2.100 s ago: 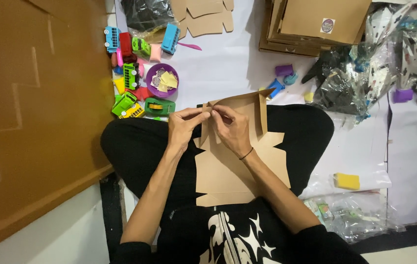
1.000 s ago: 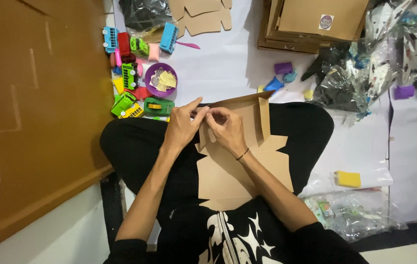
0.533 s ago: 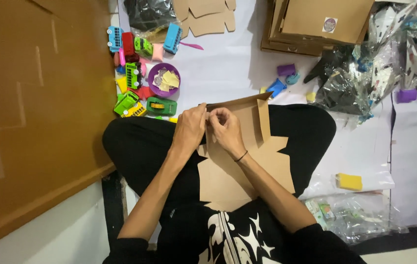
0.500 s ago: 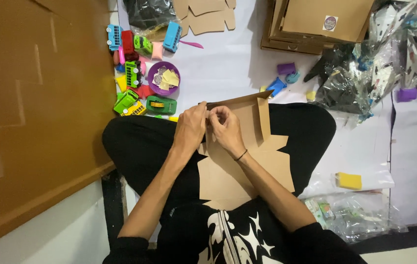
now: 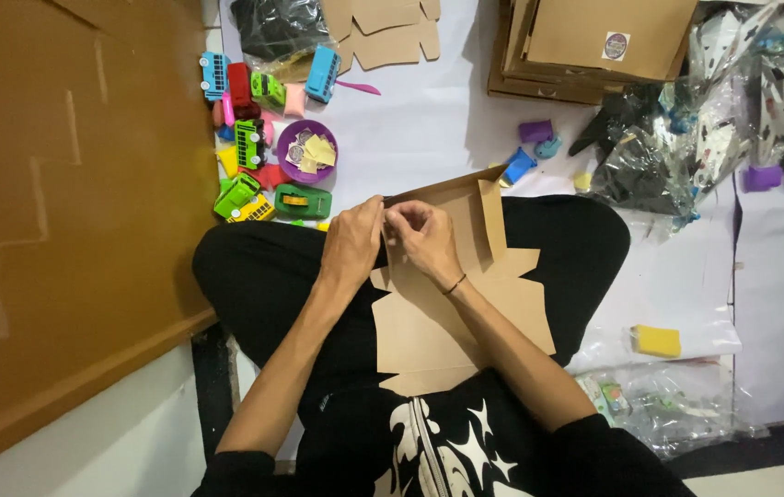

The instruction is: Assembling a cardboard toy box by folding along creases and tucking in flaps

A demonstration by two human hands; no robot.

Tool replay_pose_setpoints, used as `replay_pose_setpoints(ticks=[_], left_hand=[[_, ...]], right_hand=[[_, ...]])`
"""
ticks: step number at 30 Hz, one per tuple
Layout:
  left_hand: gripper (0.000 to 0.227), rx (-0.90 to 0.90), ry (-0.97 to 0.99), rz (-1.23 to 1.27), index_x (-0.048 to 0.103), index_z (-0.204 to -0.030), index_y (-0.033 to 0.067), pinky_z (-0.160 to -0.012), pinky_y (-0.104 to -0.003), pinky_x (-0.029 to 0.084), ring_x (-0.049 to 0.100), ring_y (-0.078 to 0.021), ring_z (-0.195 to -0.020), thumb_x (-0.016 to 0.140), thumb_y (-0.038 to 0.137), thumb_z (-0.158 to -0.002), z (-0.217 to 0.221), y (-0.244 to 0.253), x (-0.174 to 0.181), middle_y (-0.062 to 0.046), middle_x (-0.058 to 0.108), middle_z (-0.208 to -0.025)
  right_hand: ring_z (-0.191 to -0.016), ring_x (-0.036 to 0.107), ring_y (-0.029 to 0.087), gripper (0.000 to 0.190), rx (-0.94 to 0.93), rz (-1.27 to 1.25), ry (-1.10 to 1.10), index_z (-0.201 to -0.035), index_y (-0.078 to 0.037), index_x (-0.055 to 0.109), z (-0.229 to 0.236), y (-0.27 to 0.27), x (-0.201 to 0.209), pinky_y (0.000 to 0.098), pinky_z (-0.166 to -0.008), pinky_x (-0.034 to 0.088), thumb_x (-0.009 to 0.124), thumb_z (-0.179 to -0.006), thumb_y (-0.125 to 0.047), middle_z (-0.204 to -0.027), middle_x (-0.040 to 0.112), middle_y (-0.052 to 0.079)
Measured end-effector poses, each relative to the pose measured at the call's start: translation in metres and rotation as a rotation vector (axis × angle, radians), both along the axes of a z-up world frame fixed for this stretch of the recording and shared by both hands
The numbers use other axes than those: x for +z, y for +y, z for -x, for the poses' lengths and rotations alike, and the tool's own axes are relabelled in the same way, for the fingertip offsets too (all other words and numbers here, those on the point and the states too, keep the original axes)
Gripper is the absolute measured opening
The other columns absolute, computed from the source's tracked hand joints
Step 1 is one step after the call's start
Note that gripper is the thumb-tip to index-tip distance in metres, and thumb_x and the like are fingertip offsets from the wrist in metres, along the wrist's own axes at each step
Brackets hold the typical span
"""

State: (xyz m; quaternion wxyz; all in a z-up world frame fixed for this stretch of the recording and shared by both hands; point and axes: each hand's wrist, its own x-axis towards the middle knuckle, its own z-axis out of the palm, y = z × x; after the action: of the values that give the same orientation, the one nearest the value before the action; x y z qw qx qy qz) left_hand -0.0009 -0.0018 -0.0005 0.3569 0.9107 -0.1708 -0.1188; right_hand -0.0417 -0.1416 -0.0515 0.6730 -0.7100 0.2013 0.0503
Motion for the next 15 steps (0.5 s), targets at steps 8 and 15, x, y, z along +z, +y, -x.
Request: replay_pose_setpoints(ticks=[8, 15], left_hand=[[0.04, 0.25, 0.26, 0.099, 0.071, -0.12, -0.0007, -0.079, -0.047, 0.061, 0.074, -0.0384, -0.093, 0.057, 0.032, -0.101, 0.008, -0.01, 0.029, -0.023, 0.076, -0.096], [0.03, 0.205, 0.135, 0.156, 0.074, -0.115, 0.0006, -0.072, -0.047, 0.06, 0.073, -0.0428, -0.086, 0.052, 0.017, -0.104, 0.014, -0.01, 0.018, -0.024, 0.076, -0.091]], right_hand=[[-0.063, 0.069, 0.013, 0.013, -0.098, -0.133, -0.002, -0.102, -0.002, 0.076, -0.004, 0.004, -0.001, 0.028, -0.058, 0.06, 0.073, -0.092, -0.009, -0.08, 0.075, 0.011], [-0.055, 0.066, 0.018, 0.031, -0.125, 0.428, -0.273, -0.084, -0.007, 0.066, -0.008, -0.003, 0.019, 0.0273, -0.05, 0.052, 0.093, -0.079, -0.021, -0.069, 0.07, 0.01]])
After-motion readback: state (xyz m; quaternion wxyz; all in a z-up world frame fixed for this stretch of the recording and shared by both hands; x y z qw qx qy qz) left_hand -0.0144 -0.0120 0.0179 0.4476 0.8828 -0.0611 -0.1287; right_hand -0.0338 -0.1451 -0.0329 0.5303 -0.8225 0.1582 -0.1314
